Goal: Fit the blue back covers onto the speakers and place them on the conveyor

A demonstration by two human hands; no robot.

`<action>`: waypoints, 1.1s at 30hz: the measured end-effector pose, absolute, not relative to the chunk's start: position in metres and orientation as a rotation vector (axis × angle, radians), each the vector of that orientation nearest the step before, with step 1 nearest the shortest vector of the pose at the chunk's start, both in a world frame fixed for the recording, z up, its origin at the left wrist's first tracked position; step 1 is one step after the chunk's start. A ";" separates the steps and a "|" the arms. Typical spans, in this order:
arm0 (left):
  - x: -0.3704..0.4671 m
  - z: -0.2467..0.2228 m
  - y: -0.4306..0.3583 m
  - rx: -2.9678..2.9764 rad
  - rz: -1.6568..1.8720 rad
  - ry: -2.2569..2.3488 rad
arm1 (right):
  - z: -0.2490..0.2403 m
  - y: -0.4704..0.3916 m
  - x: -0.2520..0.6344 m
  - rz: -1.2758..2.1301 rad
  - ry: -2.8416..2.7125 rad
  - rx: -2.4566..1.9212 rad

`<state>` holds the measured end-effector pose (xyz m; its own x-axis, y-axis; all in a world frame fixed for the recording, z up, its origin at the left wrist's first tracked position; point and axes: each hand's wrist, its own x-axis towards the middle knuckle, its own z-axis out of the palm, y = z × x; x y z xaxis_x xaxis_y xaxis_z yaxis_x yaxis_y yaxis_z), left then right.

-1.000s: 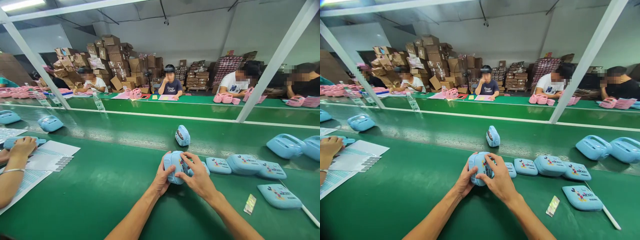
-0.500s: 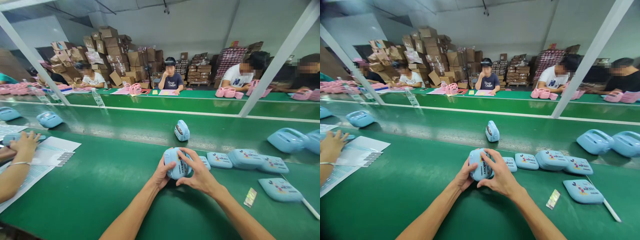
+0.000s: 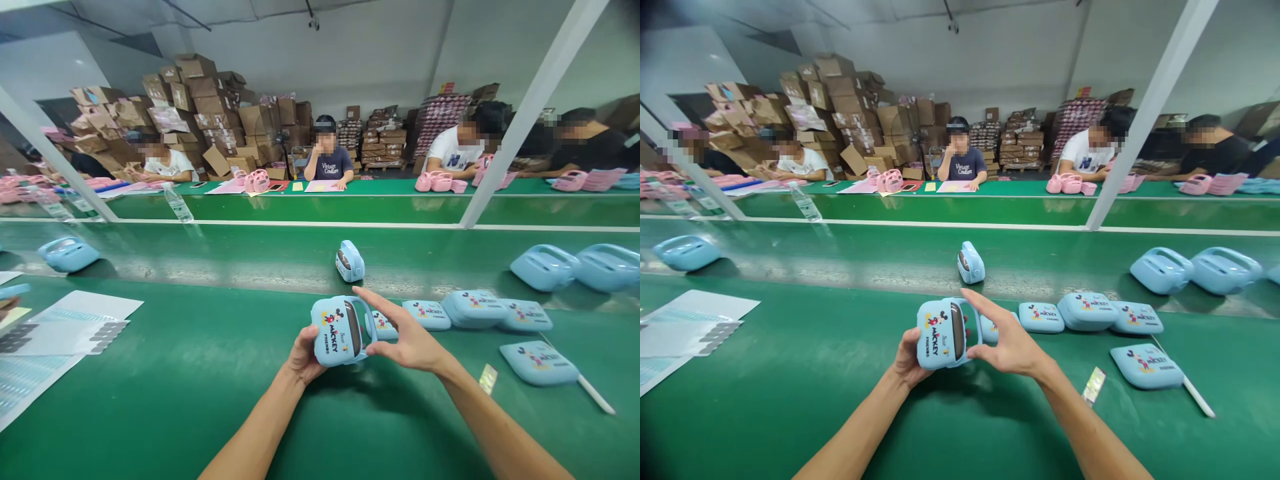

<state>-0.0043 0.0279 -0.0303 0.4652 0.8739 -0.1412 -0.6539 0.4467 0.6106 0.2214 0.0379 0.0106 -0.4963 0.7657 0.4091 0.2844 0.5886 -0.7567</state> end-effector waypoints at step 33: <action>0.012 -0.015 0.023 0.631 1.171 0.729 | -0.006 0.028 0.205 0.289 -2.260 -0.809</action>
<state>0.0116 0.0227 -0.0146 0.2176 0.9600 -0.1765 -0.5817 0.2727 0.7663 0.2047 0.0277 -0.0064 -0.5534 0.6264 0.5490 0.4683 0.7791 -0.4168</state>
